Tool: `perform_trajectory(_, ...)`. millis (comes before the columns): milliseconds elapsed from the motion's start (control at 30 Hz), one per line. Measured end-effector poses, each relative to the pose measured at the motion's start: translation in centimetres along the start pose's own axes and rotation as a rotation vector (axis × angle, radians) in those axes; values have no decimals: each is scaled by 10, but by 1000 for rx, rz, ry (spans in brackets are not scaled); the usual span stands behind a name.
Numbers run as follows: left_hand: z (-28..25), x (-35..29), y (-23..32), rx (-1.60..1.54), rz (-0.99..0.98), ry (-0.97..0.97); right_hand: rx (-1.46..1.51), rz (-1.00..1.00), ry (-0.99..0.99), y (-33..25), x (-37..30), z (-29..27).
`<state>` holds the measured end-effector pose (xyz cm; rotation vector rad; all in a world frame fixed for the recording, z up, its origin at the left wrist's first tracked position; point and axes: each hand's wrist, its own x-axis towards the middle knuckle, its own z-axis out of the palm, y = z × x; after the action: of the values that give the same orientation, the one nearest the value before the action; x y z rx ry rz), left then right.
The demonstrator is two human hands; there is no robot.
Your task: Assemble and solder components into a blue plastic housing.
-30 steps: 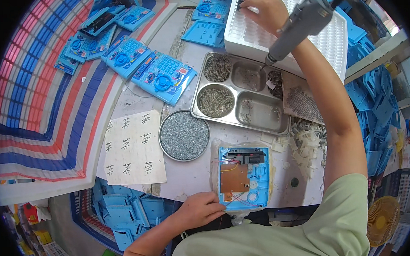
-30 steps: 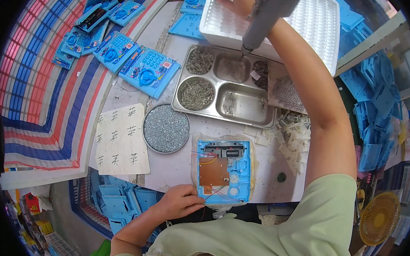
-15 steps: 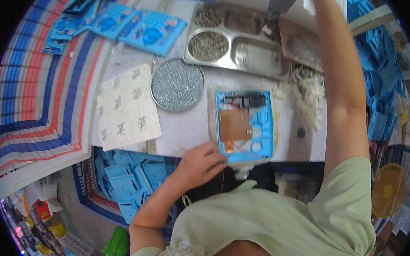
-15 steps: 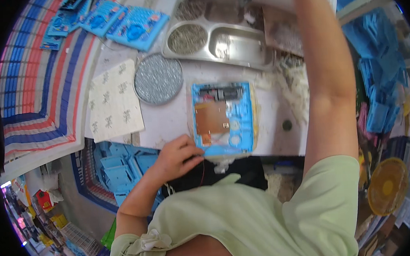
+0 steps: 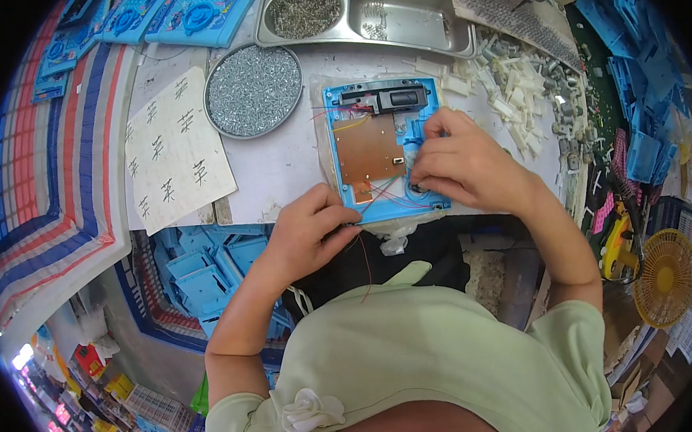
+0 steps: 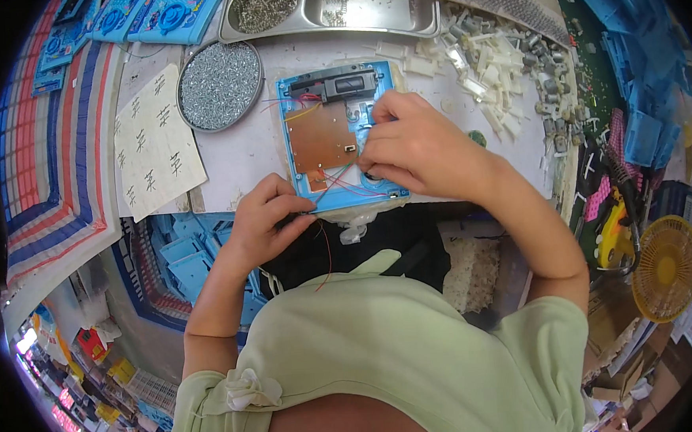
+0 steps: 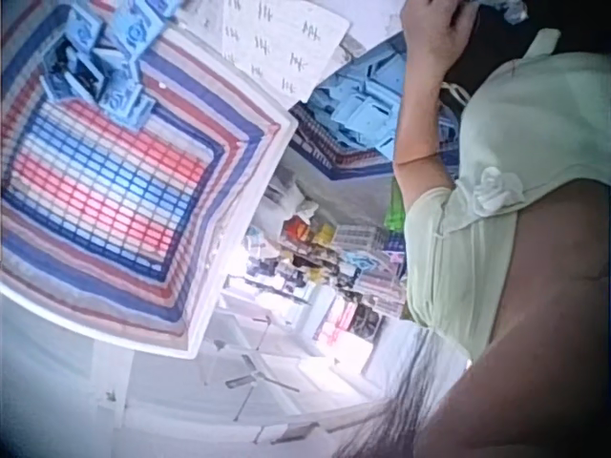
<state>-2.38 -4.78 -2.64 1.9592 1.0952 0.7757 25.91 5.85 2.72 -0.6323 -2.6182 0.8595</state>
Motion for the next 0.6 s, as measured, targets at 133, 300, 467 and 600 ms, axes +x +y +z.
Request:
perform_trajectory(133, 2, 1, 2, 0, -21, 8, -11, -120, 61, 13, 1, 13)
perform_trajectory(300, 5, -2, 0, -12, -5, 40, -122, -98, 206, -3, -11, 15)
perform_trajectory(467, 1, 0, 2, 24, -6, -3, -107, -40, 233, -2, -28, 29)
perform_trajectory(600, -6, 3, 8, 82, 6, -56, -87, 82, 274, 11, -29, 10)
